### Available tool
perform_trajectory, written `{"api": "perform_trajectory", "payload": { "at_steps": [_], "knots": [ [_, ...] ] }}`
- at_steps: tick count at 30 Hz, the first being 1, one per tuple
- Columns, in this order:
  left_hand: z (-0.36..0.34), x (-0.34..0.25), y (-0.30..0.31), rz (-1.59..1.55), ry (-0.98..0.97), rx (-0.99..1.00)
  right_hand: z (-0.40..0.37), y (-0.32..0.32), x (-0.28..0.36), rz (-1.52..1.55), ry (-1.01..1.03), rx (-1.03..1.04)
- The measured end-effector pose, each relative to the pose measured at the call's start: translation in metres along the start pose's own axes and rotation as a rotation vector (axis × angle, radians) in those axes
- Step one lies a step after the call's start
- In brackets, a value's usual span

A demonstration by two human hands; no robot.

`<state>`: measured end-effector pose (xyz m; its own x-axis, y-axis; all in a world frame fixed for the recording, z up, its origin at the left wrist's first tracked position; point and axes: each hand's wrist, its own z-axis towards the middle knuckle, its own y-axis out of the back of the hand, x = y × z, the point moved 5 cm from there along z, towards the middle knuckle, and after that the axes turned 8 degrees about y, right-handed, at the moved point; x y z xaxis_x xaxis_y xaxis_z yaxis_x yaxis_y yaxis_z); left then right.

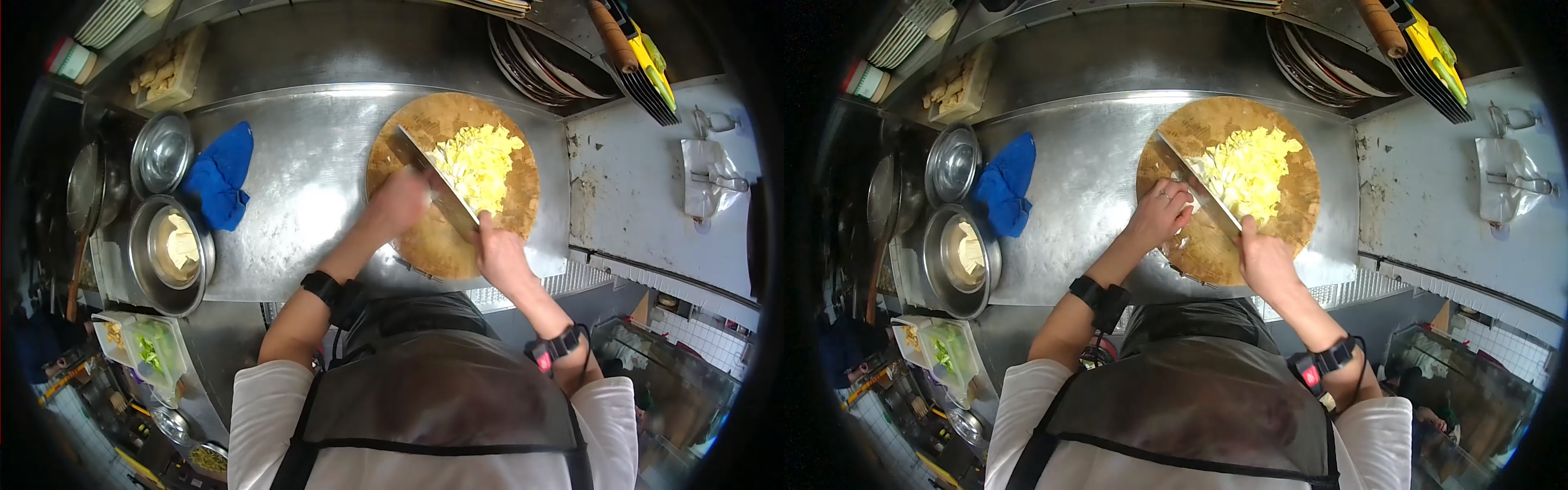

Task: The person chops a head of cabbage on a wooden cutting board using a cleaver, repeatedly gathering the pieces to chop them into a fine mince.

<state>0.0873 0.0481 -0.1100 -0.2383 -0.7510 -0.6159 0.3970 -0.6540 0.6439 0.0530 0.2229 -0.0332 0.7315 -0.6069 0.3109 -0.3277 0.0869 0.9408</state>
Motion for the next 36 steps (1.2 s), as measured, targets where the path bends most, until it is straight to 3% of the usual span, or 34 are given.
{"api": "perform_trajectory", "payload": {
  "at_steps": [9,24,26,36],
  "knots": [
    [-0.005,0.0,0.003,0.012,-0.02,-0.024,0.001,0.01,0.003,0.021,-0.015,0.036],
    [-0.007,0.003,0.008,0.033,0.013,-0.023,0.018,-0.007,0.008,-0.003,0.023,-0.095],
    [-0.009,0.0,0.01,0.038,-0.005,-0.032,0.017,0.0,0.007,0.027,-0.001,-0.005],
    [-0.013,-0.003,0.014,0.024,-0.004,-0.033,0.018,-0.003,0.012,0.069,0.029,-0.02]
  ]
}}
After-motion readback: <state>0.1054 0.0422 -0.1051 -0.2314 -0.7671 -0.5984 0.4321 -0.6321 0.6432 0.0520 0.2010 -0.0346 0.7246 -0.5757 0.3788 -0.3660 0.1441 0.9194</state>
